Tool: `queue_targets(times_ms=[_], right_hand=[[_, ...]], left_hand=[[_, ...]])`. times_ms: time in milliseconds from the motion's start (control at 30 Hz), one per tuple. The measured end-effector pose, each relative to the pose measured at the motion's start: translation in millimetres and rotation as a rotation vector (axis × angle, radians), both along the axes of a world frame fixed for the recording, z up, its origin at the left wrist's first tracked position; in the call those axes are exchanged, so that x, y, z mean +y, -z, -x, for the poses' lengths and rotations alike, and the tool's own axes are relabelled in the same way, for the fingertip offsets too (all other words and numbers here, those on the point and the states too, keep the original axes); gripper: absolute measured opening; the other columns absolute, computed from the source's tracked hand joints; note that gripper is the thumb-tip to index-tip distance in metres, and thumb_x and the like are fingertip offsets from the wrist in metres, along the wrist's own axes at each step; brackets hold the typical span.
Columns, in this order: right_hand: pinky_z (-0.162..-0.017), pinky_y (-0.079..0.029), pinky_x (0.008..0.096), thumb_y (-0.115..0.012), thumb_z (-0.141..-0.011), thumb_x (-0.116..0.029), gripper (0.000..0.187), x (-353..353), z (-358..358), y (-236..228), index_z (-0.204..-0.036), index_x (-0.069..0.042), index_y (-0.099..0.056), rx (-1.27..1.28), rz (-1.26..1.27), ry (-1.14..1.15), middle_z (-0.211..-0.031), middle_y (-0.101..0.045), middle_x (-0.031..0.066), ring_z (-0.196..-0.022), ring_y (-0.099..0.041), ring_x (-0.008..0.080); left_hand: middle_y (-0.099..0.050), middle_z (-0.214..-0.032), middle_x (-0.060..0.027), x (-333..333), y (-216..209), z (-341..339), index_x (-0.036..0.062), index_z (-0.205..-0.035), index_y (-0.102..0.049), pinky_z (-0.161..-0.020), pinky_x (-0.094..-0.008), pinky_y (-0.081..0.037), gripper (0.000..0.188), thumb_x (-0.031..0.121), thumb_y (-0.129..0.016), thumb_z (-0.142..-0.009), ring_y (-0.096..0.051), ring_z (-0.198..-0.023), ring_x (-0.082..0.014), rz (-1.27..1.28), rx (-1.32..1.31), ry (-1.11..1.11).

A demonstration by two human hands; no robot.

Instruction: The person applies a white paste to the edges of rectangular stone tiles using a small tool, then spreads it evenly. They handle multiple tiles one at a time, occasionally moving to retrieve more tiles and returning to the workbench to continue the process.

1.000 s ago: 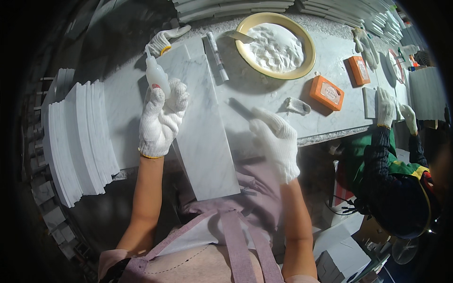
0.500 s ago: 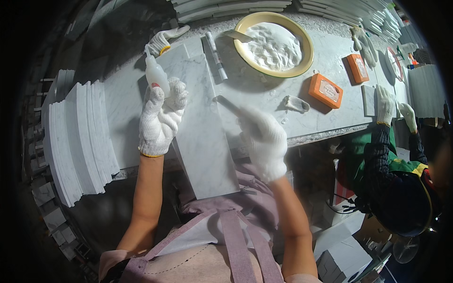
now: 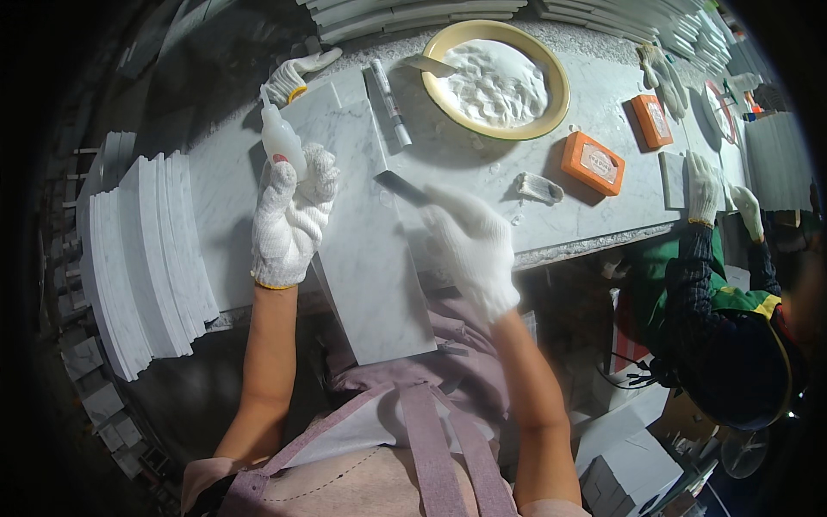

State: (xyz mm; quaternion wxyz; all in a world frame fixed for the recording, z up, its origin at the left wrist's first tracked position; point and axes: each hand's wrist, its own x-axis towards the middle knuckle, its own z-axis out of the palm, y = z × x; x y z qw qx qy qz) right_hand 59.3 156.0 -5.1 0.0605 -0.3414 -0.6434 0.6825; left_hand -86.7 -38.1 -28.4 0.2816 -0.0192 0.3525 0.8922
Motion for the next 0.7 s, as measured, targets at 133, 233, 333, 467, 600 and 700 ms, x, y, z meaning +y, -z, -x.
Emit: queue_targets(times_ms=[133,233,333,467,600,700], right_hand=[[-0.054,-0.047,0.0206,-0.076,-0.095,-0.019,0.036,1.5,4.4,1.2,-0.127,-0.003,-0.072,-0.049,-0.052,-0.04,-0.091,-0.074,0.0026,-0.064,-0.064,0.0061],[-0.055,-0.047,0.0202,-0.076,-0.095,-0.018,0.036,3.1,7.4,2.2,-0.127,-0.003,-0.072,-0.036,-0.078,-0.032,-0.091,-0.074,0.0025,-0.064,-0.063,0.0056],[-0.06,-0.049,0.0211,-0.075,-0.095,-0.016,0.035,5.7,9.1,3.2,-0.127,-0.003,-0.072,-0.034,-0.04,0.004,-0.097,-0.074,0.0034,-0.068,-0.064,0.006],[-0.074,-0.054,0.0243,-0.072,-0.095,-0.012,0.034,13.6,3.4,9.0,-0.127,-0.002,-0.072,0.016,-0.021,0.069,-0.111,-0.074,0.0061,-0.085,-0.065,0.0077],[-0.088,-0.054,0.0268,-0.073,-0.094,-0.012,0.035,23.4,-10.3,22.2,-0.127,0.0,-0.071,0.091,-0.06,0.162,-0.118,-0.075,0.0082,-0.101,-0.067,0.0107],[-0.096,-0.051,0.0287,-0.073,-0.094,-0.012,0.035,28.1,-19.1,31.7,-0.126,0.0,-0.071,0.112,-0.091,0.196,-0.12,-0.074,0.0087,-0.108,-0.067,0.0127]], left_hand=[[-0.067,-0.121,-0.0142,-1.0,1.1,-0.2,0.0071,-0.138,-0.054,-0.102,-0.0444,-0.058,0.046,0.017,-0.072,-0.098,-0.069,-0.113,-0.0311,0.002,-0.011,-0.004],[-0.067,-0.121,-0.0139,-0.5,1.6,-0.8,0.0075,-0.139,-0.053,-0.102,-0.0447,-0.058,0.046,0.017,-0.071,-0.098,-0.069,-0.113,-0.0309,0.007,-0.003,-0.012],[-0.067,-0.122,-0.0132,0.9,-1.3,-0.7,0.0075,-0.139,-0.053,-0.099,-0.0437,-0.06,0.045,0.017,-0.07,-0.098,-0.07,-0.111,-0.03,0.011,0.007,-0.005],[-0.068,-0.123,-0.0122,-2.7,-13.2,-3.6,0.0033,-0.139,-0.054,-0.096,-0.0387,-0.06,0.048,0.023,-0.072,-0.099,-0.071,-0.104,-0.0243,0.185,0.091,0.028],[-0.065,-0.129,-0.0127,-14.1,-27.0,-11.9,-0.0001,-0.143,-0.05,-0.099,-0.0409,-0.058,0.053,0.022,-0.07,-0.099,-0.07,-0.103,-0.0219,0.336,0.308,0.036],[-0.066,-0.123,-0.0133,-24.3,-35.4,-14.7,-0.0007,-0.146,-0.046,-0.09,-0.0413,-0.061,0.049,0.012,-0.064,-0.102,-0.072,-0.099,-0.023,0.464,0.362,0.057]])
